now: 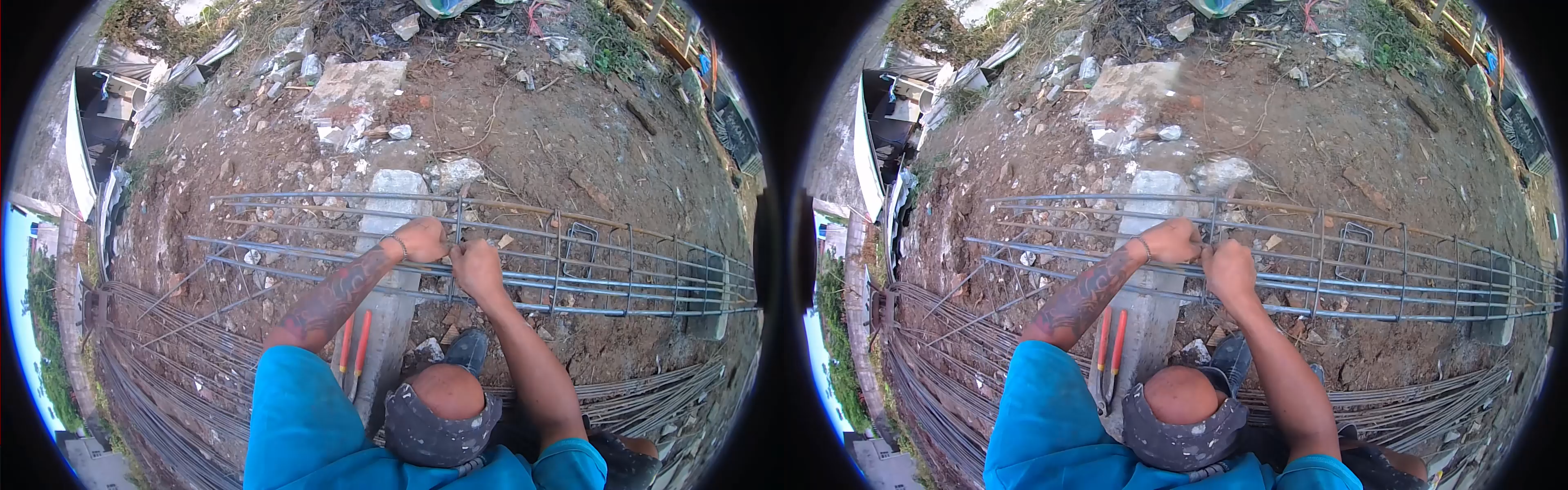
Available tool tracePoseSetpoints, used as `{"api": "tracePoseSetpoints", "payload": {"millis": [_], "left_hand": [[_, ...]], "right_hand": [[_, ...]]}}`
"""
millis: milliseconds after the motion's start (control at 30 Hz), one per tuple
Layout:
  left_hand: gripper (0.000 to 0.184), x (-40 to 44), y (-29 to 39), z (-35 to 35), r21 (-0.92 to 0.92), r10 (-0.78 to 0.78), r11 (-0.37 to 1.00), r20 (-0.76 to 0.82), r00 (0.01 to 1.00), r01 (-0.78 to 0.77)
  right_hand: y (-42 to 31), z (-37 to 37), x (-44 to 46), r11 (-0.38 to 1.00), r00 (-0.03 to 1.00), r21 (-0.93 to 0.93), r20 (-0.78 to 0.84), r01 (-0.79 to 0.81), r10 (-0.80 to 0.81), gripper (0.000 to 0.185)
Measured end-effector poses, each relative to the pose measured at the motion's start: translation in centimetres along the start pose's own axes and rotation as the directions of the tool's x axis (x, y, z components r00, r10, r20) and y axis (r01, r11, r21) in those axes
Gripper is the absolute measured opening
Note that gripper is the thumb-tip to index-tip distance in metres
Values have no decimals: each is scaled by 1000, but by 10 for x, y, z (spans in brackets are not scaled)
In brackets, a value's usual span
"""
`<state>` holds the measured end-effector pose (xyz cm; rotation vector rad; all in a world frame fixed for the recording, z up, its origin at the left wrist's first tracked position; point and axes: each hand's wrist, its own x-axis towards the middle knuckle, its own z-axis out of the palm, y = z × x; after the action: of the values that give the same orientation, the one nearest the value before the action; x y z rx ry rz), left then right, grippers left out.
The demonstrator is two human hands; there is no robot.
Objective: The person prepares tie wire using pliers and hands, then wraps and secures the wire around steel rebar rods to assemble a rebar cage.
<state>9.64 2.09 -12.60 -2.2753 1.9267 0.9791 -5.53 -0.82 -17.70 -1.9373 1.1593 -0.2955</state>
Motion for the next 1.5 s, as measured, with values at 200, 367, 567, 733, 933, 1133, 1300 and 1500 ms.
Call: {"api": "tracePoseSetpoints", "payload": {"millis": [200,367,567,733,933,1133,1300,1500], "left_hand": [[37,18,-3,-4,-591,-130,718,405,905,368],[38,16,-2,1,-651,-127,681,345,930,334],[36,7,11,-13,-669,-144,661,333,932,340],[36,11,17,-9,-633,-180,687,327,928,356],[33,23,9,4,-615,-220,668,374,901,418],[27,27,12,6,-625,-303,649,311,901,434],[19,7,8,28,-684,-400,651,58,915,328],[16,0,11,28,-582,-316,783,-68,946,220]], "right_hand": [[-26,-36,-12,969,976,205,194,-137,97,30],[-29,-37,-16,943,984,283,79,-173,157,27],[-37,-29,-10,982,1000,-187,-24,0,-4,20],[-23,-25,-5,965,986,-224,-63,138,-155,19],[-27,-29,-8,979,990,-172,-65,112,-125,18],[-23,-23,-10,980,979,-153,-139,130,-152,19],[-21,-28,-13,974,973,-143,-125,175,-193,21],[-23,-26,-16,975,972,-168,-158,148,-174,21]]}}
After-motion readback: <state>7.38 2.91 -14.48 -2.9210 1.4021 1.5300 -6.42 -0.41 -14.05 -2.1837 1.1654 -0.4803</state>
